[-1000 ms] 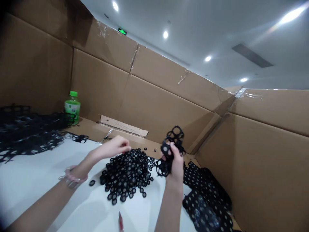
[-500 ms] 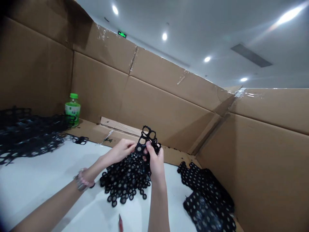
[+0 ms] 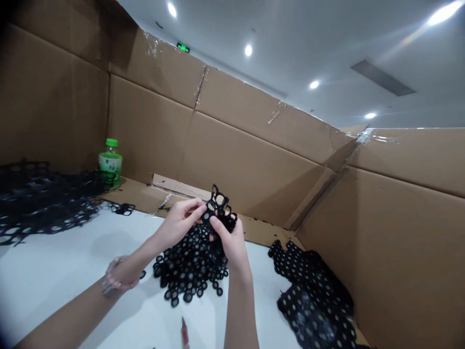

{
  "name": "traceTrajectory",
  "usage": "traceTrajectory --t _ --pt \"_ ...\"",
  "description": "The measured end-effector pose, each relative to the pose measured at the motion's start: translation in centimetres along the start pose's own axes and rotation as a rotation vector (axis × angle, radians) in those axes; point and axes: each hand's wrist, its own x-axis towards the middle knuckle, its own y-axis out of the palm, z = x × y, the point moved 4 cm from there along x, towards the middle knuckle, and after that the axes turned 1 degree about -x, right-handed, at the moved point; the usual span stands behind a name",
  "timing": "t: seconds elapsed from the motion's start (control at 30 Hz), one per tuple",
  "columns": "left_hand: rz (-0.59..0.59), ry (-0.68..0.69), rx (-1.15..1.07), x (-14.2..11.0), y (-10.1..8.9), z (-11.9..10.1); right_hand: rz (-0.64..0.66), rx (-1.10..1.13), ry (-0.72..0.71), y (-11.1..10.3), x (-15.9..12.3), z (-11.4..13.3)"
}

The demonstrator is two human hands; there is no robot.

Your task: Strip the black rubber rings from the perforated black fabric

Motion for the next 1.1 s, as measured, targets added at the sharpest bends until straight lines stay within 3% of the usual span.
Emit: traceTrajectory --t 0.1,0.17,0.4,0.5,0.57,0.63,0.73,0.77,0.83,0.87,0.93,1.03,1.1 --pt "-0.126 0.148 0.161 -0.3 -0.3 -1.0 -0.076 -0.006 -0.057 -0.1 0.3 -0.2" --pt "-0.106 0.207 0.21 -0.4 -0.2 -1.4 -0.079 -0.023 -0.09 -0.1 0.4 -0.2" --pt "0.047 0.118 0.072 -0.1 0.8 -0.5 -0.016 -0.075 -0.133 0.0 1.0 -0.5" --pt "0.033 0.066 0.038 0.1 1.0 0.1 -0.025 -0.087 -0.122 0.5 1.1 -0.8" --pt "-0.035 0.026 0.003 0.6 -0.2 0.7 -0.074 -0.041 -0.1 0.2 0.9 -0.4" --pt "-0.176 -0.009 -0.058 1.2 -3.0 1.4 -0.185 0.063 -0.112 -1.3 0.2 0.8" --pt "-0.458 0.002 -0.081 1.8 -8.3 2.4 -0.368 0.255 -0.327 -5.7 -1.6 4.0" --pt "-0.47 0.002 -0.047 1.9 -9.4 2.6 -0.395 0.324 -0.415 -7.2 -2.1 4.9" --pt "-0.386 0.002 0.09 2.0 -9.6 2.9 -0.494 0.369 -0.521 -9.6 -2.9 6.1" --pt "-0.28 -0.005 0.187 1.9 -8.6 3.2 -0.556 0.364 -0.534 -10.4 -3.1 6.2" --pt "0.005 -0.036 0.412 1.2 -5.1 4.2 -0.625 0.346 -0.514 -10.6 -3.1 5.9" --pt "0.4 -0.155 0.73 -0.7 0.6 7.0 -0.607 0.413 -0.47 -9.2 -2.6 5.2" --pt "0.476 -0.169 0.769 -1.9 2.3 8.2 -0.595 0.441 -0.451 -8.3 -2.5 4.9"
